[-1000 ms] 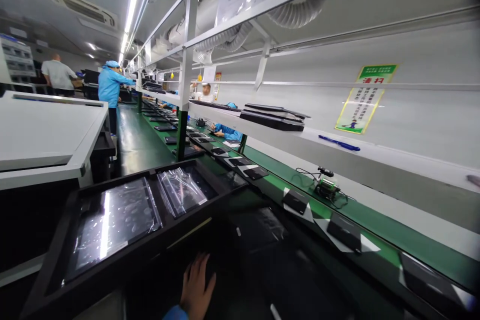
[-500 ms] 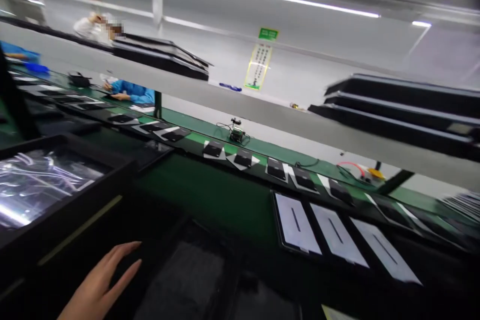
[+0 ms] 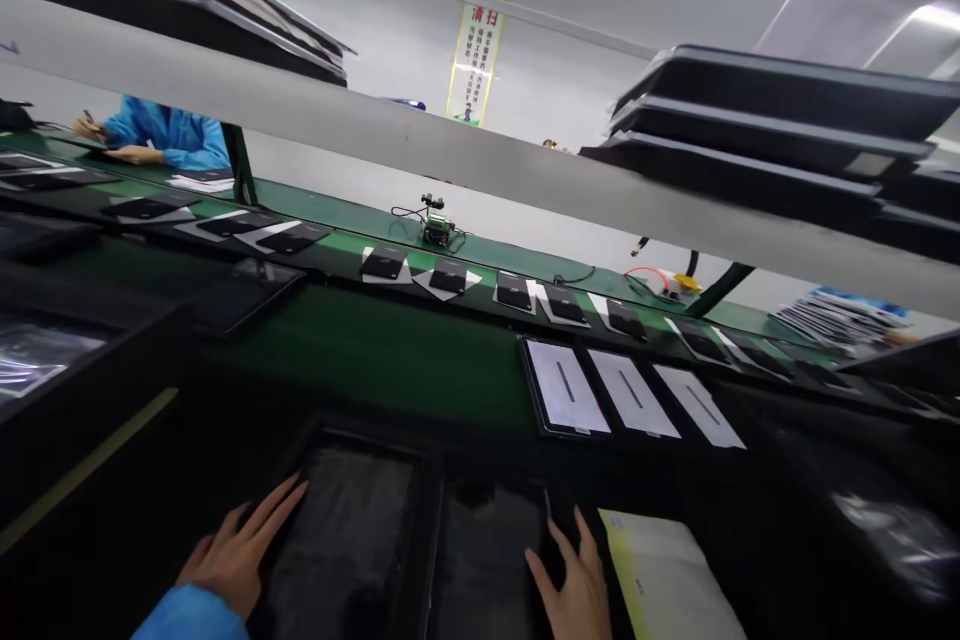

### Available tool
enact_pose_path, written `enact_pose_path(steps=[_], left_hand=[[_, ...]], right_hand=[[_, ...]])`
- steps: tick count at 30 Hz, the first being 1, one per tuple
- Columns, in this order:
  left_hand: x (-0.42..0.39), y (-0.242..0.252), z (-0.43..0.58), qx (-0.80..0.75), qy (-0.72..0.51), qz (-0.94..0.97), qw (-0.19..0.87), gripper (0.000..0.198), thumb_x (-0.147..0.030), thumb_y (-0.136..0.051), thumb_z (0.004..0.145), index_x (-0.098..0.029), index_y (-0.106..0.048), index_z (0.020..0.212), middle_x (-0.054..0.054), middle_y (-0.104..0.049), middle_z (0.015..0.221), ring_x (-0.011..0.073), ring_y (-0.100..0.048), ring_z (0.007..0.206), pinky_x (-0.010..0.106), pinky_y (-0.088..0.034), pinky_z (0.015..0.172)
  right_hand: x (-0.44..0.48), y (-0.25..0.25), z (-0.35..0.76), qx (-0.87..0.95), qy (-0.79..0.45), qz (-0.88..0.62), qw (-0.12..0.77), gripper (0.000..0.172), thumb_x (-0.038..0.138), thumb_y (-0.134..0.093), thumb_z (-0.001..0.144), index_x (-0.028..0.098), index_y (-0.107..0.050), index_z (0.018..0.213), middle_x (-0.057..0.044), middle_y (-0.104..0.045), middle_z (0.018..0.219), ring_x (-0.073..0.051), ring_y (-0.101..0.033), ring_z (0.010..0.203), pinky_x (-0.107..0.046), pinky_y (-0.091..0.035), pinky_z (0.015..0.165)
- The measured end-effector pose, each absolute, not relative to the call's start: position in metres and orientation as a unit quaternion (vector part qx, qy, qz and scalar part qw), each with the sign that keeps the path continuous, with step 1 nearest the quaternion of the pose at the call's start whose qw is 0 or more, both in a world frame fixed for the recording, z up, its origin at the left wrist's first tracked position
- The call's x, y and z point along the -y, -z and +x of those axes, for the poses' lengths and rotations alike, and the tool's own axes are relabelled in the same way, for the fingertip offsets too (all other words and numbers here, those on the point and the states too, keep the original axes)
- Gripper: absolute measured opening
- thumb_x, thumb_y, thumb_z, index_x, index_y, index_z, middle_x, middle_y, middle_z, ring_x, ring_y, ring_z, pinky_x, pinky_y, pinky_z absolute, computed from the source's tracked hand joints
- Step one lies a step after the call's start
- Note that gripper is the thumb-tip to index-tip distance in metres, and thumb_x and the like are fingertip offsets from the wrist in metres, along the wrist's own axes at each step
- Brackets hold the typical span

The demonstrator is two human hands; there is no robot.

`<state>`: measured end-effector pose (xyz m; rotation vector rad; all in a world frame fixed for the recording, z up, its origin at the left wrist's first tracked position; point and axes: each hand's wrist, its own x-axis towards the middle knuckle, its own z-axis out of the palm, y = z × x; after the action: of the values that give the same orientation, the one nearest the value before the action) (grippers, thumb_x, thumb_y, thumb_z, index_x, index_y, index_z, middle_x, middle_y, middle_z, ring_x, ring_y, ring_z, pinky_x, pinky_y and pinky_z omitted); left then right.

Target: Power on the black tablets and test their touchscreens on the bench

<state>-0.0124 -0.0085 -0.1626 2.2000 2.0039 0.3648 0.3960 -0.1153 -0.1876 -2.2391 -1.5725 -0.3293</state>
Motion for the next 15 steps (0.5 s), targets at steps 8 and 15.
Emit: enact_pose_path(steps=[8, 15], left_hand=[[-0.026, 0.125, 0.037, -0.603, -0.212, 0.769, 0.008, 0.042, -0.024, -0.037, 0.087, -0.018, -0.058, 0.124, 0.009, -0.060, 0.129, 0.0338, -0.041, 0.129, 0.056, -0.034, 0.101], [-0.032, 0.111, 0.127, -0.547, -0.215, 0.793, 0.162, 0.027, -0.019, -0.050, 0.075, -0.016, -0.062, 0.099, 0.010, -0.058, 0.106, 0.0271, -0.049, 0.105, 0.043, -0.037, 0.099]], right_hand=[[0.076, 0.169, 0.373, 0.545, 0.080, -0.817, 0.172, 0.067, 0.065, -0.035, 0.088, 0.013, -0.063, 0.119, -0.023, -0.037, 0.142, -0.041, -0.053, 0.113, -0.051, -0.052, 0.078], [0.073, 0.190, 0.417, 0.584, 0.118, -0.769, 0.234, 0.065, 0.077, -0.049, 0.072, 0.022, -0.075, 0.093, -0.021, -0.060, 0.112, -0.039, -0.064, 0.091, -0.045, -0.054, 0.055]])
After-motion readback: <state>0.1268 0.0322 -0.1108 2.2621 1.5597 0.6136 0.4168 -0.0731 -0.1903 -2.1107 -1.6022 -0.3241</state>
